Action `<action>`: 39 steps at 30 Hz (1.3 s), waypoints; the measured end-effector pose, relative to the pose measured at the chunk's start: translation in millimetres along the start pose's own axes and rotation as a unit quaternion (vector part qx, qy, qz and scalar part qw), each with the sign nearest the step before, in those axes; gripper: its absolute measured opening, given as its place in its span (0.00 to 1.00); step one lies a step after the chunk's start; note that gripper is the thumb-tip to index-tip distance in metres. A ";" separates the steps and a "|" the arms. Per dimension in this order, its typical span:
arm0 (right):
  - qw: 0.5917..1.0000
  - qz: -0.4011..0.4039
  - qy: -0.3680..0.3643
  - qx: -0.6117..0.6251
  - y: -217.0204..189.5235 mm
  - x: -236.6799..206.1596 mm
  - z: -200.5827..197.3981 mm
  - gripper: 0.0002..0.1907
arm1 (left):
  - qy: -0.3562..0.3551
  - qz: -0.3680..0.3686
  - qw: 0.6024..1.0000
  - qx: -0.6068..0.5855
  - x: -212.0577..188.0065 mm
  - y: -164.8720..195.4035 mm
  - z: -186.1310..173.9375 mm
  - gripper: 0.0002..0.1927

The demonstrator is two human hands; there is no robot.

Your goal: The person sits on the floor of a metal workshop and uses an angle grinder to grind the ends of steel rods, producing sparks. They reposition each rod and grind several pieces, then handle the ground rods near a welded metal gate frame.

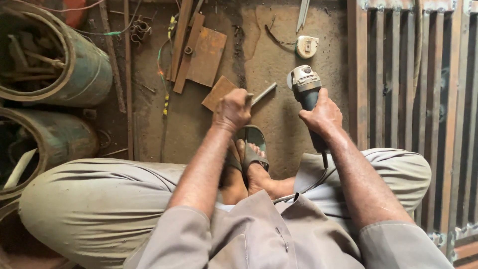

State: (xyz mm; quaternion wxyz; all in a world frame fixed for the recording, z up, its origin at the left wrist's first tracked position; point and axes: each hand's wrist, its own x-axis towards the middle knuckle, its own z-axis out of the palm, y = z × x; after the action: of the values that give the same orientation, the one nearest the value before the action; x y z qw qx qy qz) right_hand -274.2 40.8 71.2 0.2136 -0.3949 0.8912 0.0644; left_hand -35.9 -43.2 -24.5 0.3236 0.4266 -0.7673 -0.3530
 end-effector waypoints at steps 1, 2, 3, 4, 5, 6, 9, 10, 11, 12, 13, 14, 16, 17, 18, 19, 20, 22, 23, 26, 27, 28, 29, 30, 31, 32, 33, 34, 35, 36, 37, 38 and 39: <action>1.000 0.003 -0.003 -0.002 3.3 -0.5 0.0 0.37 | 0.002 -0.003 1.000 -0.012 3.8 -3.7 -1.6 0.06; 1.000 0.006 -0.007 -0.004 5.8 -2.3 1.2 0.36 | -0.004 -0.012 1.000 -0.017 6.4 -6.9 -3.0 0.07; 1.000 0.007 -0.010 -0.005 5.8 -3.1 3.1 0.36 | -0.010 -0.021 1.000 -0.019 8.9 -10.3 -4.8 0.07; 1.000 -0.002 -0.010 -0.003 4.2 -3.6 5.6 0.36 | -0.015 -0.030 0.999 -0.019 10.6 -12.5 -6.0 0.08; 1.000 -0.012 -0.011 0.000 2.2 -5.8 9.1 0.36 | -0.016 -0.029 0.999 -0.016 11.7 -13.7 -6.1 0.08; 1.000 -0.022 -0.012 0.001 0.0 -7.3 11.6 0.36 | -0.019 -0.031 0.999 -0.014 12.4 -14.4 -6.2 0.09; 0.999 -0.053 -0.005 -0.009 -7.6 -8.3 15.2 0.36 | -0.022 -0.044 0.999 -0.014 13.5 -16.1 -5.2 0.09; 0.999 -0.052 -0.006 -0.011 -10.0 -7.7 15.0 0.36 | -0.021 -0.050 0.998 -0.015 14.5 -17.2 -5.0 0.09; 0.999 -0.051 -0.008 -0.013 -11.6 -7.6 14.5 0.37 | -0.019 -0.046 0.999 -0.016 15.9 -19.1 -5.5 0.09; 0.999 -0.048 -0.010 -0.015 -13.1 -7.3 13.7 0.37 | -0.018 -0.043 0.999 -0.018 18.0 -21.1 -5.7 0.09; 0.998 -0.056 -0.012 -0.019 -14.4 -7.6 13.2 0.36 | -0.018 -0.038 0.999 -0.019 19.5 -23.2 -6.1 0.09; 0.998 -0.062 -0.015 -0.022 -15.6 -8.2 12.7 0.36 | -0.018 -0.037 0.999 -0.026 20.6 -25.3 -6.6 0.09; 0.997 -0.068 -0.014 -0.024 -17.4 -9.6 12.3 0.36 | -0.020 -0.032 0.998 -0.043 22.5 -28.6 -6.6 0.09; 0.997 -0.071 -0.012 -0.022 -18.9 -9.8 12.6 0.37 | -0.020 -0.029 0.999 -0.036 22.6 -29.2 -6.0 0.10; 0.997 -0.076 -0.012 -0.020 -20.5 -9.9 13.1 0.38 | -0.020 -0.028 0.999 -0.027 22.3 -29.4 -5.5 0.10; 0.997 -0.075 -0.011 -0.019 -21.5 -9.4 12.9 0.37 | -0.020 -0.027 0.999 -0.016 21.6 -29.6 -5.0 0.10; 0.997 -0.074 -0.010 -0.018 -22.1 -7.9 12.1 0.37 | -0.021 -0.024 0.999 -0.013 20.9 -29.6 -4.1 0.10; 0.997 -0.074 -0.009 -0.021 -22.4 -5.5 11.0 0.36 | -0.020 -0.018 1.000 -0.012 19.9 -29.3 -1.6 0.10; 0.997 -0.076 -0.010 -0.023 -22.0 -4.4 10.5 0.36 | -0.020 -0.021 0.999 -0.016 19.4 -29.2 -1.0 0.10; 0.997 -0.073 -0.005 -0.026 -20.7 -1.1 10.2 0.36 | -0.018 -0.028 0.999 -0.020 19.0 -28.9 -0.2 0.10; 0.997 -0.071 -0.003 -0.025 -20.1 -0.8 10.8 0.36 | -0.017 -0.027 0.999 -0.018 18.8 -28.8 -0.2 0.10; 0.997 -0.068 -0.008 -0.023 -19.8 -0.2 11.4 0.35 | -0.018 -0.026 0.999 -0.016 18.9 -28.7 -0.5 0.11; 0.998 -0.063 -0.012 -0.021 -18.9 -0.2 11.9 0.35 | -0.018 -0.030 0.999 -0.015 18.8 -28.6 -1.0 0.10; 0.998 -0.056 -0.014 -0.020 -17.9 0.0 11.9 0.34 | -0.018 -0.032 0.999 -0.017 19.1 -28.4 -1.5 0.10; 0.998 -0.065 -0.008 -0.018 -17.1 0.0 12.4 0.35 | -0.016 -0.033 0.999 -0.019 19.3 -28.1 -1.9 0.10; 0.997 -0.074 -0.003 -0.015 -16.4 -0.4 13.0 0.35 | -0.017 -0.033 0.999 -0.021 19.7 -27.4 -2.1 0.10; 0.996 -0.086 0.001 -0.012 -16.0 -0.5 13.4 0.36 | -0.018 -0.034 0.999 -0.021 19.7 -26.9 -2.5 0.10; 0.996 -0.084 0.001 -0.014 -15.8 -0.5 13.8 0.35 | -0.019 -0.036 0.999 -0.020 19.6 -26.5 -3.2 0.11; 0.996 -0.082 0.001 -0.016 -15.7 -0.7 14.2 0.35 | -0.021 -0.038 0.999 -0.018 19.5 -26.0 -3.5 0.10; 0.997 -0.080 0.000 -0.017 -16.0 -1.1 14.9 0.34 | -0.025 -0.040 0.999 -0.015 19.2 -25.5 -3.8 0.10; 0.997 -0.073 -0.005 -0.017 -16.4 -1.8 15.8 0.34 | -0.031 -0.040 0.999 -0.014 18.9 -25.2 -4.0 0.09; 0.998 -0.066 -0.009 -0.017 -16.9 -1.9 16.3 0.34 | -0.031 -0.042 0.999 -0.013 18.8 -25.1 -4.2 0.10; 0.998 -0.059 -0.012 -0.019 -17.2 -2.6 17.0 0.34 | -0.031 -0.044 0.998 -0.014 18.8 -25.2 -4.2 0.10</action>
State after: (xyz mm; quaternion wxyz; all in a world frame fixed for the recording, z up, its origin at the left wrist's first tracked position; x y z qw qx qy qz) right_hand -254.5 35.7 57.9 0.2201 -0.4502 0.8623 0.0732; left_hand -29.8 -70.7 -39.1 0.2893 0.4445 -0.7524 -0.3907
